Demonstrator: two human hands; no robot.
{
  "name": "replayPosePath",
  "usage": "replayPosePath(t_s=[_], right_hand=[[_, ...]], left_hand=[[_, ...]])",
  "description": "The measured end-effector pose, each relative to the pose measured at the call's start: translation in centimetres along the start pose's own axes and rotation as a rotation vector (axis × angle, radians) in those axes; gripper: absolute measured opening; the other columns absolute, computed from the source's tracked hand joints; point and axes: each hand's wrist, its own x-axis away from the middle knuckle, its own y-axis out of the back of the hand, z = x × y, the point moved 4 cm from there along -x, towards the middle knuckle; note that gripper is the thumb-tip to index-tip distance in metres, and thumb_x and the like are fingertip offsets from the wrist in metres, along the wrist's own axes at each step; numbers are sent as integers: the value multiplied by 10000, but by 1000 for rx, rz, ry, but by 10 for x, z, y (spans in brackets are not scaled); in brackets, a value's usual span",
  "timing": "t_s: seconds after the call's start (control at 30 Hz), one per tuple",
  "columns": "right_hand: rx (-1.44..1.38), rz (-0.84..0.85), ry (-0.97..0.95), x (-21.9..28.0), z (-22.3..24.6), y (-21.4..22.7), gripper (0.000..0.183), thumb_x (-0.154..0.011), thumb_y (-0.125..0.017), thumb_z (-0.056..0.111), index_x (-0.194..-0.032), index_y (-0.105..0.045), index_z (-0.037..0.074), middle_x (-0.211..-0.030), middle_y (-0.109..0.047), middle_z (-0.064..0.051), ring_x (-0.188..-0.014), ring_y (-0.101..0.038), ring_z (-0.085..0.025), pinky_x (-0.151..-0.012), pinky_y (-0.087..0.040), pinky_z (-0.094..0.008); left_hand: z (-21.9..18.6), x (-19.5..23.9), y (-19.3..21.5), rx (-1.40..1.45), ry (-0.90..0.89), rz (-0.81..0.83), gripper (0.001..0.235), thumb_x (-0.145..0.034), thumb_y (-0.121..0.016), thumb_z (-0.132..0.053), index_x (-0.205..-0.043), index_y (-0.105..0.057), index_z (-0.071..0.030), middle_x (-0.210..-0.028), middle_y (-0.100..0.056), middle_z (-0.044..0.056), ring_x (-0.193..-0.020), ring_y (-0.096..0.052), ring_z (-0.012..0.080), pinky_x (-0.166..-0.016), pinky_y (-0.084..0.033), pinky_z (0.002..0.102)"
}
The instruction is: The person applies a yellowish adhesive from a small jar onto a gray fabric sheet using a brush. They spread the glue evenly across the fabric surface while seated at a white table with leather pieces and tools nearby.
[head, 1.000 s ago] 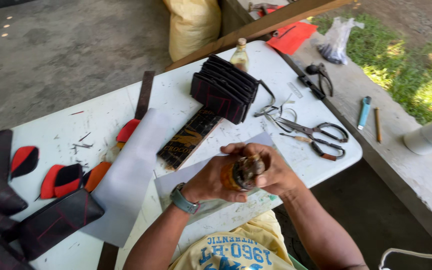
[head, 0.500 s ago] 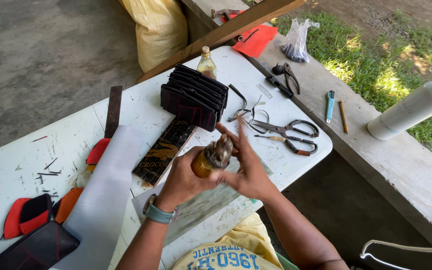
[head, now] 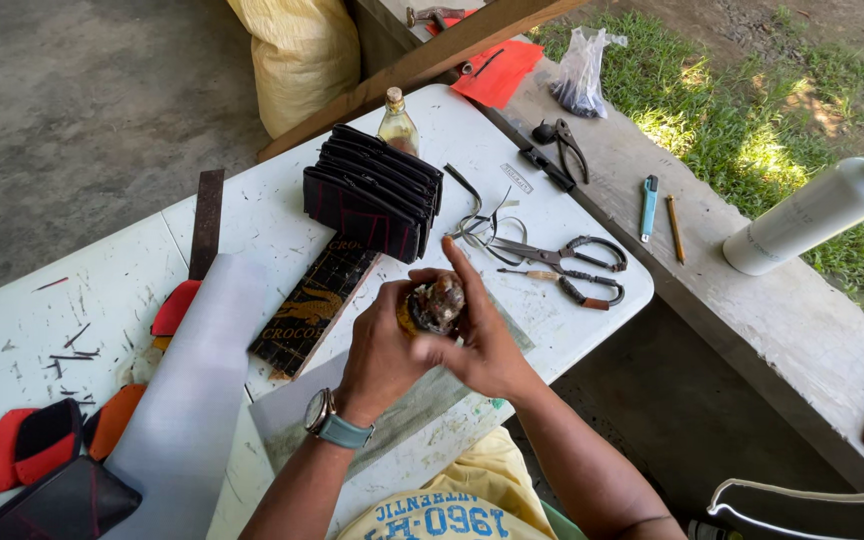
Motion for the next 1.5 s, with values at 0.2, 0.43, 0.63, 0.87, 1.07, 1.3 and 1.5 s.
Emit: replayPosePath(t_s=[0.2,0.43,0.63,0.87,1.07,1.3,1.5], right_hand=[[14,-185,55,-19,-38,47,1226,-789,-897,193,-1661,-40,98,-1497,-533,-191,-1388,-548,-311,-1157,-495,-460],[598,-822,38,-85,-146,330,1103,-815,-845,-21,-1696,-187,70,-1032,-599,-11,-909,-572,-107,-854,-571,-261],[137,-785,-13,-122,-225,442,1053,-838,-777,-123,-1705,-239,136,-963,-469,69,-868,-504,-44,-733,-488,-205],[1172,-697,-1,-103,-234,441,763,-816,-909,188,-1356,-383,67,-1318,-630,-128,-1164,-658,-239,-1043,-568,-375],[1184,-805,138,-81,-198,425,1120,-823,-928,292,-1603,-196,-40,-1547,-329,-307,-1437,-424,-428,-1217,-395,-502],[735,-680,128,-44,-143,301,674,-999,-864,103,-1521,-441,46,-1327,-634,-107,-1162,-659,-240,-957,-547,-337],[963,-128,-297,-29,-99,200,960,-777,-853,232,-1575,-324,154,-1366,-608,-173,-1253,-585,-345,-1056,-483,-469]], left_hand=[[-19,-21,-4,203,-97,-78,1084,-703,-884,-182,-1544,-220,-15,-1236,-591,212,-1096,-661,292,-798,-645,349],[2,6,47,-64,-168,104,168,-954,-670,-52,-1116,-707,-69,-1134,-740,114,-1052,-745,234,-882,-609,341],[45,73,67,-37,175,96,130,-889,-692,-70,-981,-764,-14,-1040,-771,106,-981,-750,229,-848,-595,355],[66,112,71,-169,408,-45,221,-841,-793,-214,-791,-741,-5,-844,-783,82,-795,-778,198,-701,-614,331],[67,92,85,-253,381,33,226,-945,-688,-208,-1064,-712,-17,-1007,-760,113,-875,-736,238,-771,-591,380],[80,20,94,-473,336,125,851,-795,-816,-282,-1511,-390,-112,-1440,-487,186,-1244,-546,383,-982,-498,485],[71,18,58,-596,355,369,980,-742,-848,-415,-1551,-343,-188,-1440,-497,131,-1245,-570,336,-1022,-506,464]])
